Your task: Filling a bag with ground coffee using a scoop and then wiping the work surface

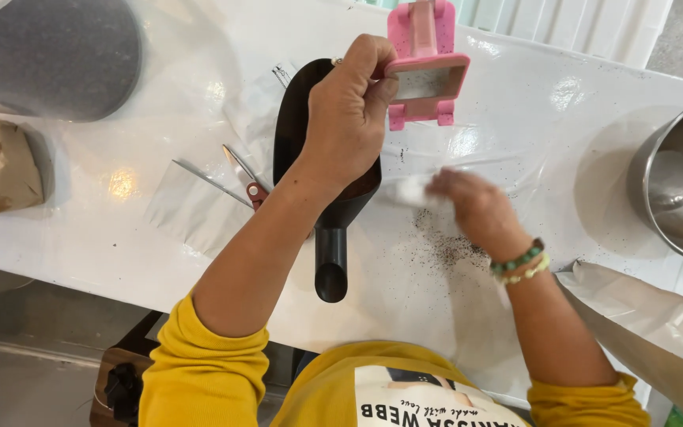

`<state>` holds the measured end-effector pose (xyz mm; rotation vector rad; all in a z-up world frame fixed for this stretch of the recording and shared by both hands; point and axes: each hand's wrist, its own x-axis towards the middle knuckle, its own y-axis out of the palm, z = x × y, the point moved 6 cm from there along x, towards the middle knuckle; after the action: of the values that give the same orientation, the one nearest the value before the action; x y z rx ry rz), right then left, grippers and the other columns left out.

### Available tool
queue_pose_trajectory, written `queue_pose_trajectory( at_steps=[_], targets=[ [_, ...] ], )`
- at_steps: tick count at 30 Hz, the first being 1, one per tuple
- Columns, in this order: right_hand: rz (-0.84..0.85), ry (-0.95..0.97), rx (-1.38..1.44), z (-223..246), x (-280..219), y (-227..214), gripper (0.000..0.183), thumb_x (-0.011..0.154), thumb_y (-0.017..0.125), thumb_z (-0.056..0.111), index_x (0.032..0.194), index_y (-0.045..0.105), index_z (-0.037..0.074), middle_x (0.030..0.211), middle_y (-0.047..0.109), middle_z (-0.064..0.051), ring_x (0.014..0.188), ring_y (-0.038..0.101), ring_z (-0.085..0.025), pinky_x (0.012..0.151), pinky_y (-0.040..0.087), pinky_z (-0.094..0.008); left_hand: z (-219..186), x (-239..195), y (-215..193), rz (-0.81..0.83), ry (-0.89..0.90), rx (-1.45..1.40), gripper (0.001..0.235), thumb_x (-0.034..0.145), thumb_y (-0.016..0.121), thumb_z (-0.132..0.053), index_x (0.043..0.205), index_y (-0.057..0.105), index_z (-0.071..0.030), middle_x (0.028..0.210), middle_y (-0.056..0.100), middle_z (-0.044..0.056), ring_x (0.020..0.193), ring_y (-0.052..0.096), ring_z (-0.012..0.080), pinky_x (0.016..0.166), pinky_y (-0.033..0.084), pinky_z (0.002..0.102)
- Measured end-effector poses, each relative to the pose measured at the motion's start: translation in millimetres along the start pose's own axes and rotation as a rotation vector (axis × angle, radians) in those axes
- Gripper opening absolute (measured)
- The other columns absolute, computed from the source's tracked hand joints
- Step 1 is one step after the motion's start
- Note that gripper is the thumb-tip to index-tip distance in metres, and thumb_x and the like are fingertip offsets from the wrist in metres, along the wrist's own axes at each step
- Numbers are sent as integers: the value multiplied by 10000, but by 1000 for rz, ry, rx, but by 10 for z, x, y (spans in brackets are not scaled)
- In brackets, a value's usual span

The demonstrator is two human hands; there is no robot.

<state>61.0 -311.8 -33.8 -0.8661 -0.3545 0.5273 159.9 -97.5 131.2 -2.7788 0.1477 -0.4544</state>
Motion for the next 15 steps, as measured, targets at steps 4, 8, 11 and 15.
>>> queue_pose_trajectory(
  at_steps=[4, 8, 11, 15],
  targets=[
    [-177, 70, -49, -196, 589, -216, 509, 896, 495, -202, 1230, 737, 96, 1152, 727, -161, 1052, 688, -345, 839, 608, -442, 18, 14, 89, -3, -13, 2, 250, 945, 548, 71, 967, 474, -167, 836, 528, -44, 755, 468, 129, 670, 429, 267],
    [1, -66, -312, -233, 876, 350, 465, 889, 575, -80, 1300, 701, 98, 1143, 706, -61, 1026, 639, -265, 986, 531, -385, 92, 41, 178, 28, -46, -2, 243, 962, 554, 68, 999, 494, -165, 861, 552, -36, 768, 510, 124, 682, 451, 267],
    [51, -271, -535, -102, 305, 833, 582, 913, 579, 37, 1486, 574, 140, 1528, 557, -55, 1490, 387, -365, 1263, 323, -491, 161, 28, 230, 54, -79, -8, 258, 947, 551, 73, 984, 492, -176, 866, 524, -47, 774, 459, 124, 690, 429, 267],
    [-59, -264, -204, 427, -427, 410, 174, 980, 668, 84, 1135, 747, 80, 1255, 724, -70, 1266, 631, -301, 887, 625, -393, 208, -12, 365, 105, -122, -39, 255, 942, 546, 81, 965, 496, -168, 840, 513, -54, 740, 444, 121, 673, 429, 262]
  ],
)
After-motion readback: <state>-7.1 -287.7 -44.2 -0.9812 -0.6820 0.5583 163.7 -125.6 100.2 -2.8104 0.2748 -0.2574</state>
